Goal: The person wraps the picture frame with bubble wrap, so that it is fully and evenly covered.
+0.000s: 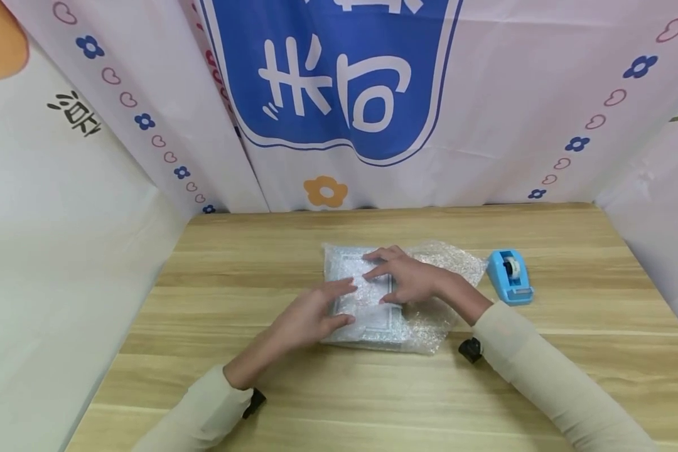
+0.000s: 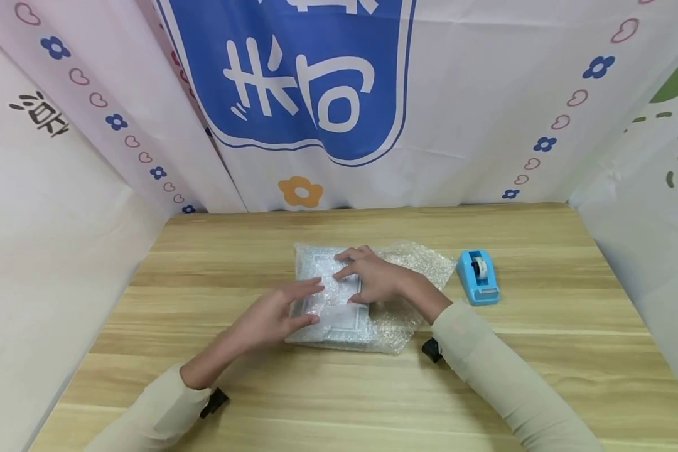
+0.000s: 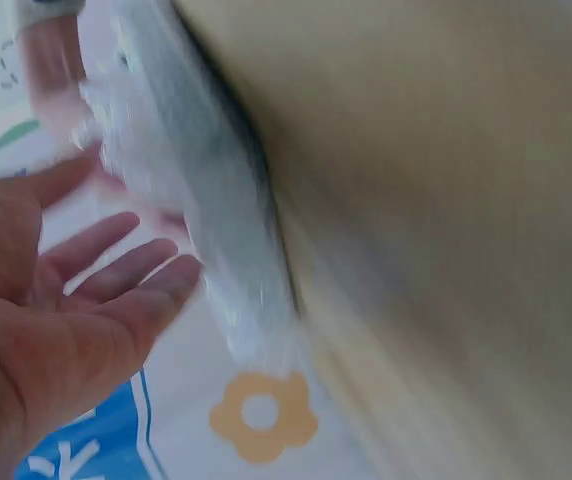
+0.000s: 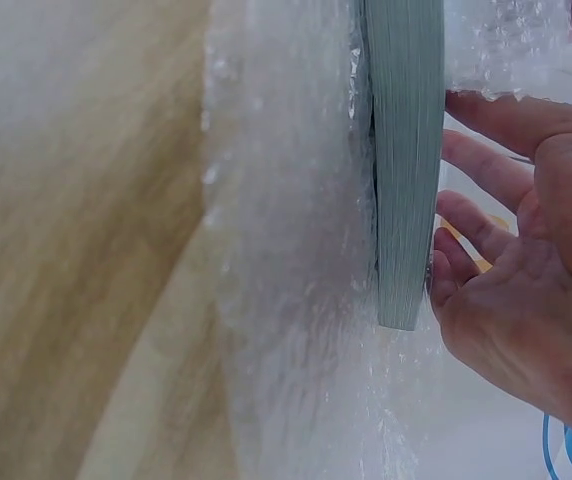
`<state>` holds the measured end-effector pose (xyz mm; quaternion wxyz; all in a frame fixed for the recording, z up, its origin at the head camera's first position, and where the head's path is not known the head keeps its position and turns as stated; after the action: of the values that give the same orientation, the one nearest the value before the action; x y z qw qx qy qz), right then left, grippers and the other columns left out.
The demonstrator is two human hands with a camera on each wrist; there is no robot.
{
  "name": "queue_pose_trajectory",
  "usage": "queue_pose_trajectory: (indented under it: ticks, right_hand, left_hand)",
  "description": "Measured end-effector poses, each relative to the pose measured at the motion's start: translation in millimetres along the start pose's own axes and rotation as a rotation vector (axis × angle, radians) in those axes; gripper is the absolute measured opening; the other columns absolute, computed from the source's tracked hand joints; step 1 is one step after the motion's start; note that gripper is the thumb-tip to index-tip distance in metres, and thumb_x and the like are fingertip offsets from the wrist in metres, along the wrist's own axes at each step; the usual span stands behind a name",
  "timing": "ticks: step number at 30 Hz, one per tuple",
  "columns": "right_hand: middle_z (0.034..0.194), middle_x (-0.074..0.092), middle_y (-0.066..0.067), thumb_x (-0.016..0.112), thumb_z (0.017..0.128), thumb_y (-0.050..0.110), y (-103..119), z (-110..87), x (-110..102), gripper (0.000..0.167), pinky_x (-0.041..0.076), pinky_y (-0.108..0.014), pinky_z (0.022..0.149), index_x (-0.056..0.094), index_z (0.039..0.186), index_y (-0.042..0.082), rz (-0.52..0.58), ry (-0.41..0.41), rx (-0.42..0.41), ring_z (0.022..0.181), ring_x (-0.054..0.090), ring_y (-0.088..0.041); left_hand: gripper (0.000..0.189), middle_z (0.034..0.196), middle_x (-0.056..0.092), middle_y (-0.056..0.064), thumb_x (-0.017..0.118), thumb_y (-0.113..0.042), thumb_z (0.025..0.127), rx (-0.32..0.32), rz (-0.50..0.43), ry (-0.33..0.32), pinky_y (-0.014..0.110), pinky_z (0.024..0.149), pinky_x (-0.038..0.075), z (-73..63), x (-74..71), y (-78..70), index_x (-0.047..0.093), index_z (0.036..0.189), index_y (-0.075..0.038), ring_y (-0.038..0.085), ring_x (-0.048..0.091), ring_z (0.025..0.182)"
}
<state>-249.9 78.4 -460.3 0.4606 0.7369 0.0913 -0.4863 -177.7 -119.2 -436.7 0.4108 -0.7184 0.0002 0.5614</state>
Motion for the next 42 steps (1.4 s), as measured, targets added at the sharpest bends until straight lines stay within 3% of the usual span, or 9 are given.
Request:
queue_pose_trajectory:
  ticks: [2,6,12,16,20,24,34,38,42]
  right_hand:
    - [0.173,0.037,-0.014,0.085,0.089,0.015,0.6,0.0,-0.9,0.06,0.028,-0.066,0.13,0.067,0.146,0.011,-0.006,-0.003,-0.008,0.157,0.031,-0.042]
    - [0.173,0.038,-0.016,0.084,0.09,0.013,2.1,0.5,-1.5,0.058,0.028,-0.066,0.129,0.067,0.145,0.01,-0.014,-0.006,-0.025,0.157,0.032,-0.044]
    - [0.172,0.038,-0.016,0.084,0.09,0.012,2.5,2.1,-1.4,0.058,0.029,-0.066,0.129,0.068,0.145,0.01,-0.016,-0.005,-0.028,0.157,0.032,-0.044]
    - [0.173,0.038,-0.015,0.084,0.09,0.014,2.2,1.8,-2.2,0.059,0.029,-0.067,0.129,0.067,0.146,0.01,-0.009,-0.003,-0.015,0.157,0.031,-0.044]
    - [0.173,0.037,-0.015,0.085,0.089,0.018,3.0,0.3,-2.7,0.061,0.029,-0.068,0.128,0.066,0.147,0.01,0.001,-0.002,-0.002,0.157,0.03,-0.043]
    - [0.173,0.037,-0.014,0.085,0.089,0.019,3.3,-0.5,-2.3,0.061,0.029,-0.067,0.129,0.066,0.147,0.01,0.002,-0.001,0.004,0.158,0.029,-0.043]
    - [0.173,0.037,-0.015,0.086,0.089,0.021,3.6,-0.2,0.1,0.062,0.031,-0.067,0.127,0.067,0.146,0.009,0.014,-0.009,0.008,0.157,0.03,-0.043]
    - [0.173,0.037,-0.015,0.086,0.089,0.021,2.8,-0.3,1.0,0.062,0.032,-0.067,0.127,0.067,0.146,0.009,0.013,-0.013,0.013,0.157,0.031,-0.043]
    - [0.173,0.037,-0.015,0.085,0.089,0.022,1.5,-1.0,1.7,0.061,0.031,-0.067,0.127,0.067,0.146,0.01,-0.001,-0.016,0.009,0.157,0.031,-0.043]
  left_hand:
    - [0.075,0.168,0.046,0.016,0.088,-0.031,0.091,-0.005,0.047,0.021,0.053,0.124,0.044,-0.3,-2.9,3.4,0.058,0.153,-0.003,0.036,0.043,0.157]
    - [0.094,0.177,0.03,0.014,0.091,-0.045,0.086,-0.004,0.067,0.103,0.057,0.13,0.033,-3.2,-1.8,10.1,0.049,0.16,-0.005,0.038,0.023,0.166]
    - [0.086,0.18,0.021,0.014,0.086,-0.048,0.09,0.062,0.062,0.175,0.062,0.132,0.025,-8.5,7.1,14.0,0.052,0.159,-0.007,0.042,0.006,0.168]
    - [0.062,0.176,0.032,0.013,0.084,-0.043,0.093,0.119,0.075,0.129,0.063,0.13,0.028,-9.1,7.6,12.2,0.07,0.141,-0.007,0.047,0.012,0.167]
    - [0.039,0.168,0.048,0.012,0.087,-0.04,0.092,0.119,0.093,0.039,0.062,0.128,0.034,-6.0,7.4,8.8,0.08,0.116,-0.011,0.048,0.024,0.164]
    - [0.028,0.16,0.057,0.012,0.091,-0.037,0.088,0.106,0.134,-0.027,0.061,0.126,0.038,-3.5,8.9,5.7,0.079,0.1,-0.014,0.048,0.032,0.161]
    - [0.017,0.14,0.072,0.009,0.088,-0.017,0.09,0.104,0.191,-0.151,0.052,0.122,0.046,0.6,12.0,0.9,0.073,0.082,-0.014,0.044,0.05,0.152]
    - [0.019,0.143,0.07,0.009,0.089,-0.019,0.089,0.077,0.194,-0.148,0.051,0.121,0.047,1.4,12.7,2.0,0.072,0.088,-0.014,0.043,0.05,0.152]
    - [0.04,0.164,0.053,0.013,0.084,-0.028,0.096,0.02,0.128,-0.072,0.055,0.127,0.038,0.3,17.0,7.7,0.071,0.126,-0.006,0.041,0.037,0.16]
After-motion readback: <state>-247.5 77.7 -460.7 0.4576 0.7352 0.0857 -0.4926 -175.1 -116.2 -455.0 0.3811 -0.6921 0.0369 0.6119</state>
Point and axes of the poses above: each hand's wrist, its own z-axis towards the middle knuckle, its own x-axis out of the palm, y = z × x, the point moved 5 cm from there along z, towards the middle knuckle
